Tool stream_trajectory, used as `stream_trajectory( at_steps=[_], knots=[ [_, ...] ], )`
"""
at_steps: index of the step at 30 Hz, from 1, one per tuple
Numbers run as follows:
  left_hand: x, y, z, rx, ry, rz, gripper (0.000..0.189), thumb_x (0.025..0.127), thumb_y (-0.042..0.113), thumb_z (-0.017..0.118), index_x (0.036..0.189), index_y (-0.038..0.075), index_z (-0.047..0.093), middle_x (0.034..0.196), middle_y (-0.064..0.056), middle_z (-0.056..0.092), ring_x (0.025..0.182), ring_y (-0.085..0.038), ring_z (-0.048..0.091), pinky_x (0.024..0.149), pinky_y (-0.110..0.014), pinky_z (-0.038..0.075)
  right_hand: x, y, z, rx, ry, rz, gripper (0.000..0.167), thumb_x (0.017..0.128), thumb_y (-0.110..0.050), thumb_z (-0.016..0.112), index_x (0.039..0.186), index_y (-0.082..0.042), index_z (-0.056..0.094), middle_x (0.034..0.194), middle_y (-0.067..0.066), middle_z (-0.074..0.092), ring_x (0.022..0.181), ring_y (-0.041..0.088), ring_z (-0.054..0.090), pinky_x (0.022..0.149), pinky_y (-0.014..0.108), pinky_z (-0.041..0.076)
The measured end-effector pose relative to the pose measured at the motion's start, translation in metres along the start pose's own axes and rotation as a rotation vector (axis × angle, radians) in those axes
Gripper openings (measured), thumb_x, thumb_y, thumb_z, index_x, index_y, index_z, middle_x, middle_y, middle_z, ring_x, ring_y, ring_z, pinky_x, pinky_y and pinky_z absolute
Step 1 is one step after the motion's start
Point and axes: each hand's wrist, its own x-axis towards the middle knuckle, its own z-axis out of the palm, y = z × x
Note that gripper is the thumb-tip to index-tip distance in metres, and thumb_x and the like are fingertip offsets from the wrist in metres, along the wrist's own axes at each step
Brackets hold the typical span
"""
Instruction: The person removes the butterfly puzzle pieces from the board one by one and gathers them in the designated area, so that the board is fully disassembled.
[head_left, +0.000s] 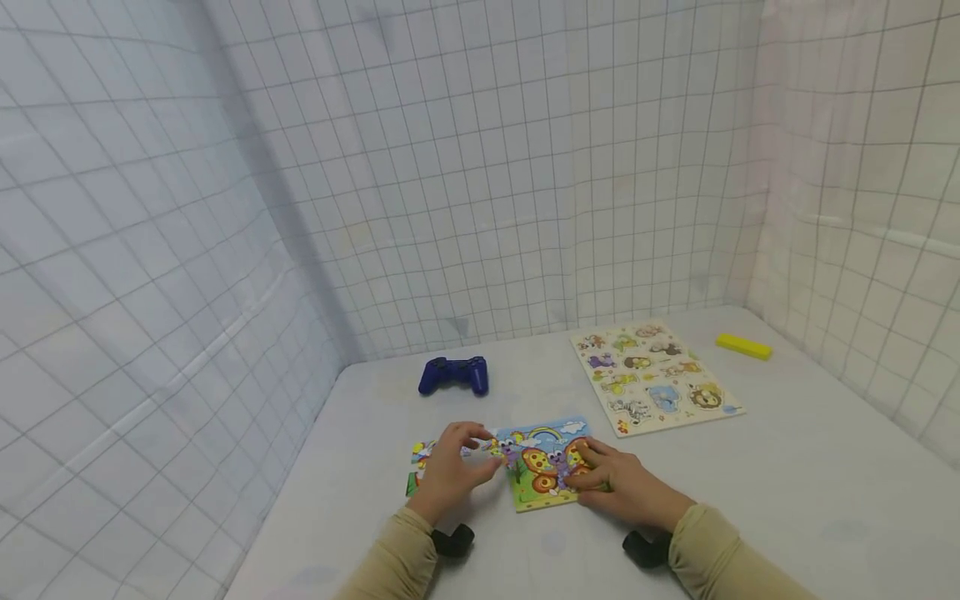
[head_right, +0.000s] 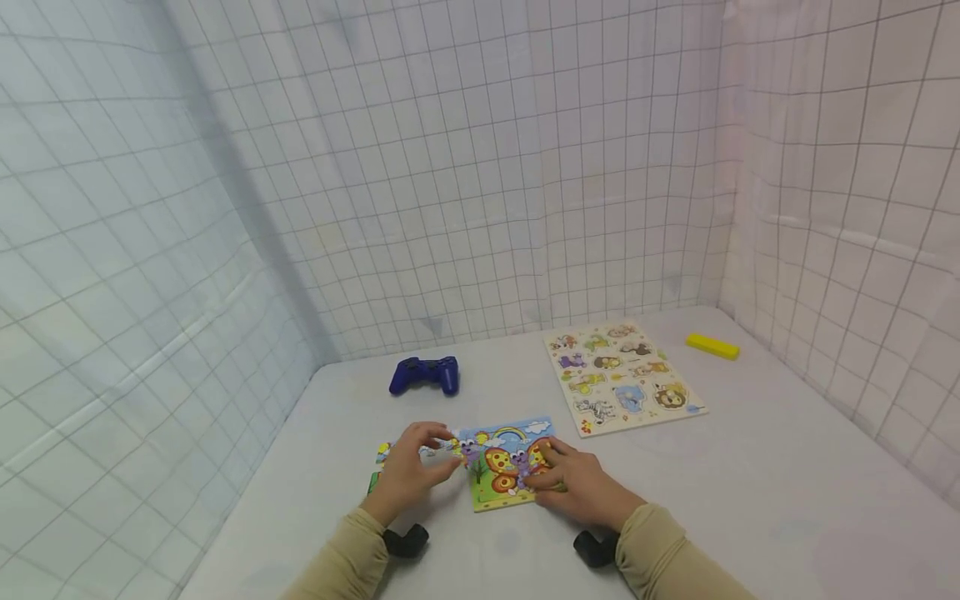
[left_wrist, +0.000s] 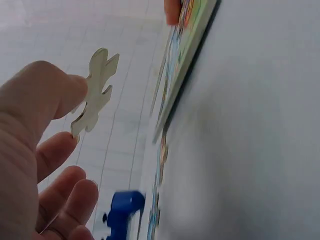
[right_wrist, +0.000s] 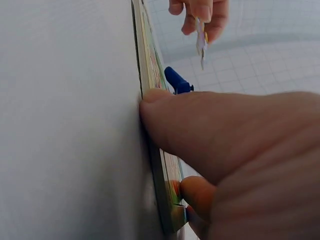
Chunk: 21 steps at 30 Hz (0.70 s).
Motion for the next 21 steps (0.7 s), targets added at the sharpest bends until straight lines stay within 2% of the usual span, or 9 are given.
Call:
stream_trajectory(
  at_steps=[5, 9, 15, 21],
  knots=[
    [-0.015, -0.032, -0.035, 0.102, 0.034, -0.044, 0.033, 0.078, 0.016, 0.091, 0.104, 0.019, 0.071, 0.127, -0.010, 0.064, 0.115, -0.030, 0.062, 0.096, -0.051, 0.052, 0.001, 0.001, 0.003, -0.019, 0.002, 0.012, 0.031, 0.100, -0.035, 0.067, 0.128, -0.027, 0.074, 0.159, 0.025, 0.040, 0.150, 0.051, 0.027, 0.104, 0.084, 0.024],
    [-0.018, -0.048, -0.050, 0.135, -0.005, -0.057, 0.030, 0.077, 0.016, 0.091, 0.100, 0.018, 0.072, 0.128, -0.014, 0.065, 0.123, -0.034, 0.057, 0.103, -0.054, 0.046, 0.000, 0.002, 0.002, -0.027, 0.014, 0.017, 0.029, 0.100, -0.034, 0.067, 0.127, -0.027, 0.075, 0.158, 0.024, 0.041, 0.151, 0.050, 0.027, 0.106, 0.082, 0.025],
    [-0.021, -0.055, -0.053, 0.173, -0.131, -0.095, 0.027, 0.079, 0.024, 0.090, 0.099, 0.019, 0.071, 0.132, -0.015, 0.061, 0.127, -0.039, 0.050, 0.109, -0.059, 0.040, -0.001, 0.002, 0.001, -0.006, 0.009, 0.012, 0.030, 0.100, -0.035, 0.067, 0.127, -0.025, 0.075, 0.158, 0.026, 0.041, 0.150, 0.052, 0.027, 0.106, 0.082, 0.025],
    [-0.024, -0.059, -0.052, 0.214, -0.144, -0.089, 0.024, 0.080, 0.024, 0.089, 0.095, 0.021, 0.071, 0.132, -0.015, 0.062, 0.127, -0.041, 0.050, 0.109, -0.059, 0.040, 0.000, -0.001, 0.001, -0.008, 0.005, 0.020, 0.031, 0.100, -0.037, 0.066, 0.127, -0.025, 0.075, 0.159, 0.024, 0.041, 0.151, 0.051, 0.027, 0.107, 0.081, 0.025]
  ],
)
